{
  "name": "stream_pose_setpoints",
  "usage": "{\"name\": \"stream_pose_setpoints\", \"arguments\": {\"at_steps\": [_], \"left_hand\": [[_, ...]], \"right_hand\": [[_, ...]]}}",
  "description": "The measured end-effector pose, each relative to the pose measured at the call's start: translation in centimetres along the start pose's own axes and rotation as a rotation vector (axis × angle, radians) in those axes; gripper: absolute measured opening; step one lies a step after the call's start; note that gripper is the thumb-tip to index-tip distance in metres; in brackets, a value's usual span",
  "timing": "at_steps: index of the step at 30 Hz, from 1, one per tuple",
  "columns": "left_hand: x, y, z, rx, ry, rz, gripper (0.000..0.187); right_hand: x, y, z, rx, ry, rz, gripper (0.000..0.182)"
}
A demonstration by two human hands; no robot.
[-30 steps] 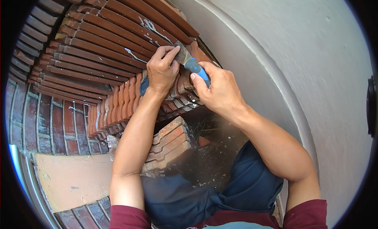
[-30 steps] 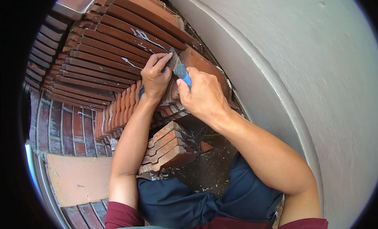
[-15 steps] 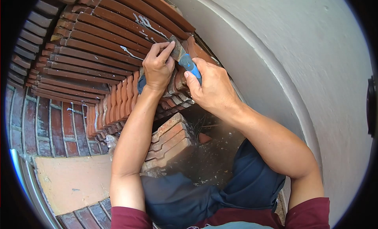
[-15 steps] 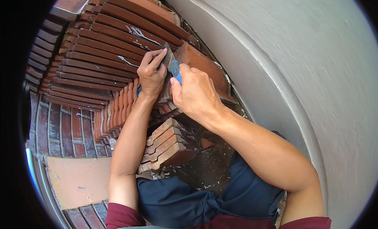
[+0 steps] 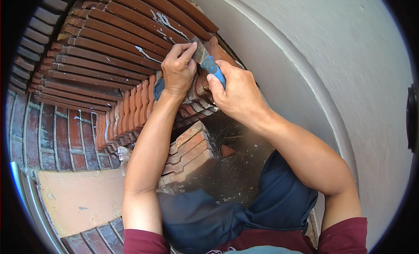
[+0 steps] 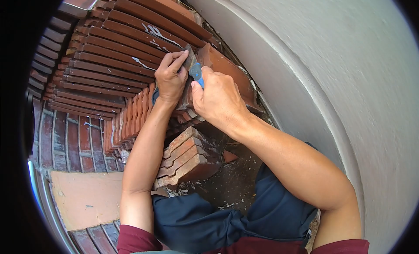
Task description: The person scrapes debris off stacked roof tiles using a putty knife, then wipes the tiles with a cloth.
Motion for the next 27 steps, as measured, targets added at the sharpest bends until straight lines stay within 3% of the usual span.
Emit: {"name": "stream_pose_setpoints", "arguments": {"at_steps": [2,14,27], "left_hand": [[-0.2,0.3,-0.2,0.006,0.026,-0.009,0.037],[0.4,-2.5,0.2,-0.035,0.035,-0.217,0.042],[1.0,-2.4,-0.2,0.014,0.070,-0.178,0.049]], "right_hand": [[0.0,0.3,-0.5,0.009,0.040,0.017,0.027],[-0.2,-0.6,2.0,-0.023,-0.205,-0.112,0.025],[0.0,-1.1,1.3,-0.025,-0.269,-0.189,0.028]]}}
Point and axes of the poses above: each hand's wrist, its own x-axis towards the middle knuckle, its own y-axis out of the palm, z = x × y, the point moved 10 cm from there along x, towards the middle knuckle, and after that the axes turned 9 degrees about -x, right-handed, at the moved point
